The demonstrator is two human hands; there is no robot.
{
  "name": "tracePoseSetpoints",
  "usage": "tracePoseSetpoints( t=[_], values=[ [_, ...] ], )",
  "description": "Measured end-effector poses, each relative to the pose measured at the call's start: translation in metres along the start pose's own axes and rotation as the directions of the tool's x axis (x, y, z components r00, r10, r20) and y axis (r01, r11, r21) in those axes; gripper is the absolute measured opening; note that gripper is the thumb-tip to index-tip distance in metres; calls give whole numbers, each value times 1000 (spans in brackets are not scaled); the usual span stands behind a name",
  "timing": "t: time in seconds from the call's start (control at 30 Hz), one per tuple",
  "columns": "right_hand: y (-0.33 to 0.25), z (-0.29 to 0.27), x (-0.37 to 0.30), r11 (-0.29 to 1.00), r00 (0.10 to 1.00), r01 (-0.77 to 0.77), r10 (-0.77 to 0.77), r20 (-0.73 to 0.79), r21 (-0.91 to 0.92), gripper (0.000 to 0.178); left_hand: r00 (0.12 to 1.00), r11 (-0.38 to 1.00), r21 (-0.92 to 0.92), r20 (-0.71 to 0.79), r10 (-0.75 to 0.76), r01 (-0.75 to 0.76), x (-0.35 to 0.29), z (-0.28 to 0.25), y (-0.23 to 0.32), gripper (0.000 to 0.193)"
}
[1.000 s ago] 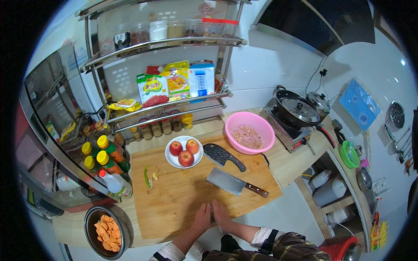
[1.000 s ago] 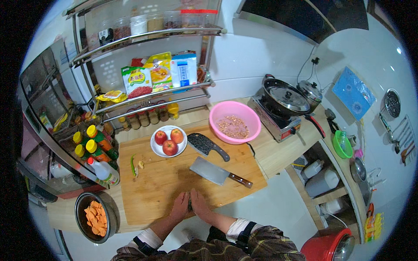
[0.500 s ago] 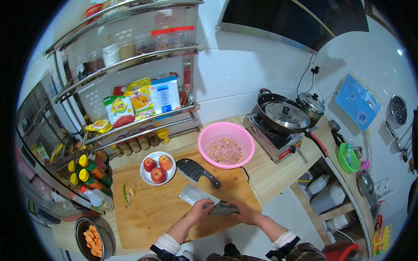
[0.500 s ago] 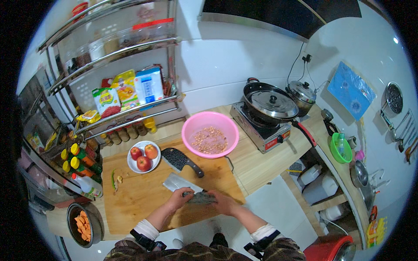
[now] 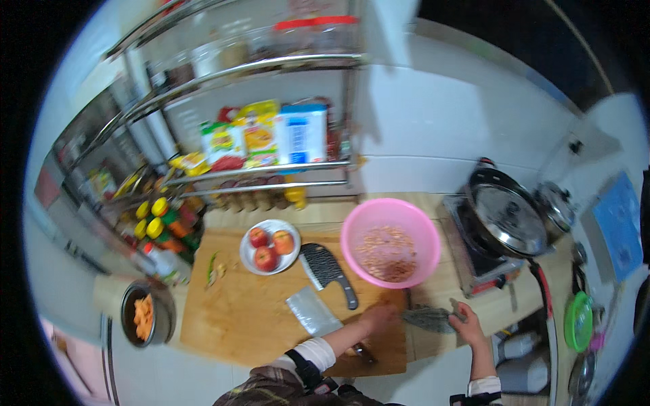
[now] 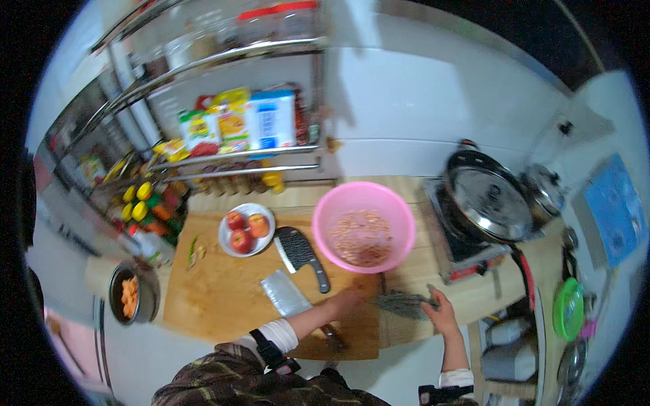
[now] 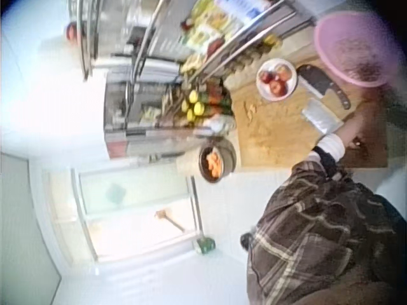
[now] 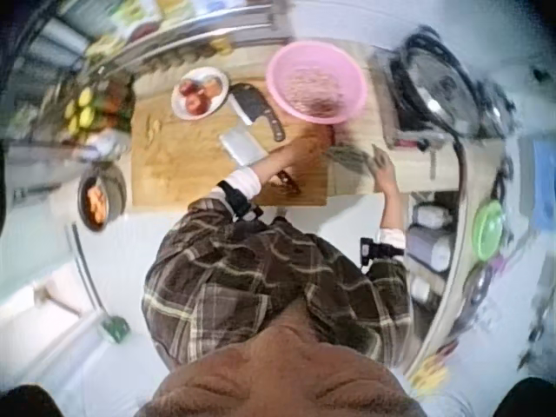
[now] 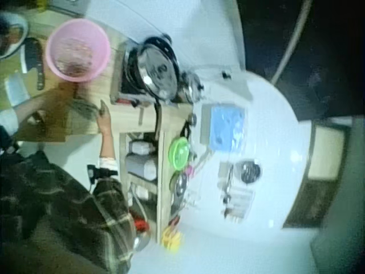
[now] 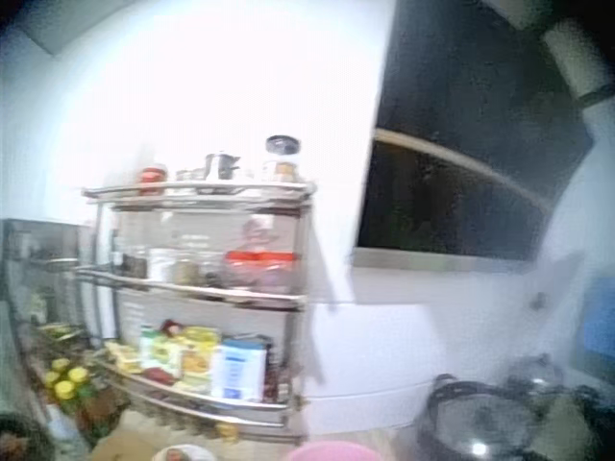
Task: The person chops sweet potatoes on a cutting board and transfers the pieces into a metal bowl. They then add soaked beans from a pink bowl into the same metal bowl and rinse the mixture under running water in the sink.
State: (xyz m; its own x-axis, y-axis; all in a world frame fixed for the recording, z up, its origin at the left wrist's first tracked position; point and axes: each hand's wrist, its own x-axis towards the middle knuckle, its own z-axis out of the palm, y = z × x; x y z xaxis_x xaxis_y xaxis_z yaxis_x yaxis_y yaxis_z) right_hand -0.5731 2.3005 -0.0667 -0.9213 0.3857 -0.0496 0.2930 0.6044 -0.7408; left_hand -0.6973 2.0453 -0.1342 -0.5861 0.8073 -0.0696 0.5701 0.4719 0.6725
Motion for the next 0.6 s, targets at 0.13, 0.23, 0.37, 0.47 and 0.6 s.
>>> tracePoseSetpoints(
  t=[0.13,0.23,0.37,0.47,0.6],
  values=[
    [-27,42,43,735,876,-467,312,367,491,56,997,960,-268,33,-73,79,-38,-4,1,29],
    [-49,73,71,521,836,-541,248,490,660,57,991,907,-399,69,-116,134,-71,-23,-6,28],
    [-57,102,98,352,817,-577,248,521,737,58,942,729,-641,-26,-335,241,-140,-40,-36,19],
    [-56,115,109,311,815,-579,195,545,754,37,820,447,-833,16,-572,327,-204,-48,-57,18],
    [-63,128,114,213,841,-492,365,399,844,4,668,361,-889,-90,-739,280,-284,-58,-69,20]
  ],
)
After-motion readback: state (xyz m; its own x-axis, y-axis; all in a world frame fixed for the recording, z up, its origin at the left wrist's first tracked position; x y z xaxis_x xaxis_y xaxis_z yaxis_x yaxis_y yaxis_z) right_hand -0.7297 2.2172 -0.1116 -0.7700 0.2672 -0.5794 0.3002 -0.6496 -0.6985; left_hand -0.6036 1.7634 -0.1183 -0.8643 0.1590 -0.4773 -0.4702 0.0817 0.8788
